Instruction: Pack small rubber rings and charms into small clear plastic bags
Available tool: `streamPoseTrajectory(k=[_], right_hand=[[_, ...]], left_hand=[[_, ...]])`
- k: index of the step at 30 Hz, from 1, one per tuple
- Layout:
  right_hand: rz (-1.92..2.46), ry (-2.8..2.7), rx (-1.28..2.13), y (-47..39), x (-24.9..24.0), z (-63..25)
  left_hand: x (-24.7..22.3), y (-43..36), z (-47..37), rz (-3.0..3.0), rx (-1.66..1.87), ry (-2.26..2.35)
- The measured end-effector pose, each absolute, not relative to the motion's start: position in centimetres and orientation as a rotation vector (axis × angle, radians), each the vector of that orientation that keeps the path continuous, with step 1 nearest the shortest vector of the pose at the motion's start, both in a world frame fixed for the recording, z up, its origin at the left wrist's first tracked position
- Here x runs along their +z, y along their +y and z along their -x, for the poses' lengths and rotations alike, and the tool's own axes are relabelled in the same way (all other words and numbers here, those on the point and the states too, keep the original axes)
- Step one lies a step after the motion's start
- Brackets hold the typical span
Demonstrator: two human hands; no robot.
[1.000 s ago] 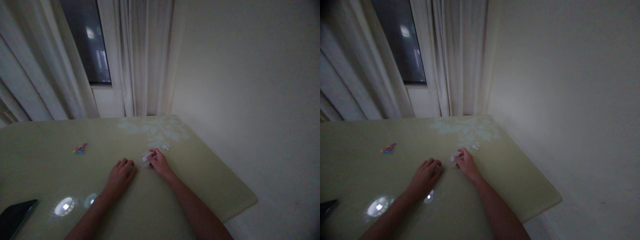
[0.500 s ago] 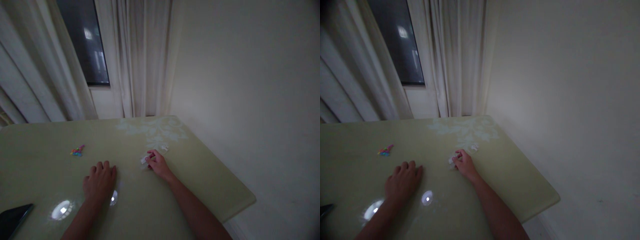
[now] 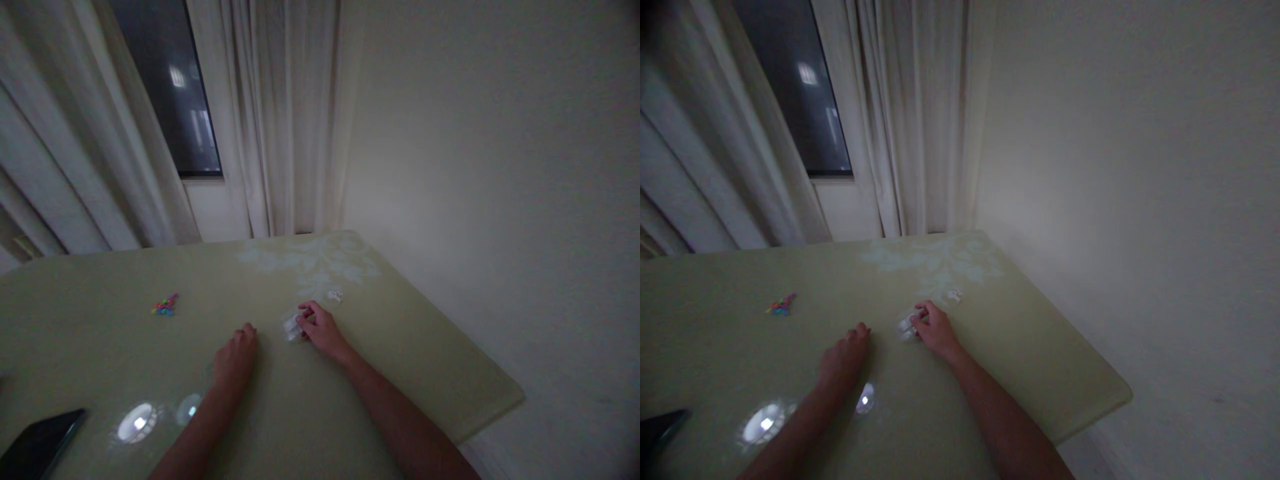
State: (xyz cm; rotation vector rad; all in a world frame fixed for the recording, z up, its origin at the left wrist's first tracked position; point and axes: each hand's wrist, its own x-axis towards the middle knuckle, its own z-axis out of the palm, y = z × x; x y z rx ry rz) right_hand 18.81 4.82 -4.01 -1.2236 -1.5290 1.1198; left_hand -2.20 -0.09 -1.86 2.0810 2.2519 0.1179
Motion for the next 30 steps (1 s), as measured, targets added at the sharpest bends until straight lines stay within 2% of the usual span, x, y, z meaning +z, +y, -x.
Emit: streamPoseTrajectory(k=[5,10,12,15,24,27,30], right_hand=[[1.24,-1.54,1.119,4.9,-4.0,-19.1],[1.209,-1.562,1.117,4.7,-3.8,-19.3],[1.209,-1.57,1.101,4.6,-3.7,-19.3],[1.219,-1.575,1.098,4.5,-3.6,-19.3],[1.227,-1.607,1.085,4.2,-3.0,-19.4],[1.229,-1.614,1.089,4.2,-3.0,-19.3],[1.24,-1.633,1.067,4.3,-3.3,-19.2]], left_hand=[[-1.3,0.9,4.4,-1.965,0.293,2.202],[-1.4,1.3,6.8,-1.508,1.2,1.809],[-1.6,1.6,7.5,-1.301,1.388,1.696],[-1.8,1.9,7.9,-1.119,1.486,1.565],[-2.1,2.2,8.2,-1.445,1.301,1.739],[-1.1,1.6,10.0,-1.79,0.944,1.939],[0.4,-0.4,12.6,-2.039,0.461,2.34]])
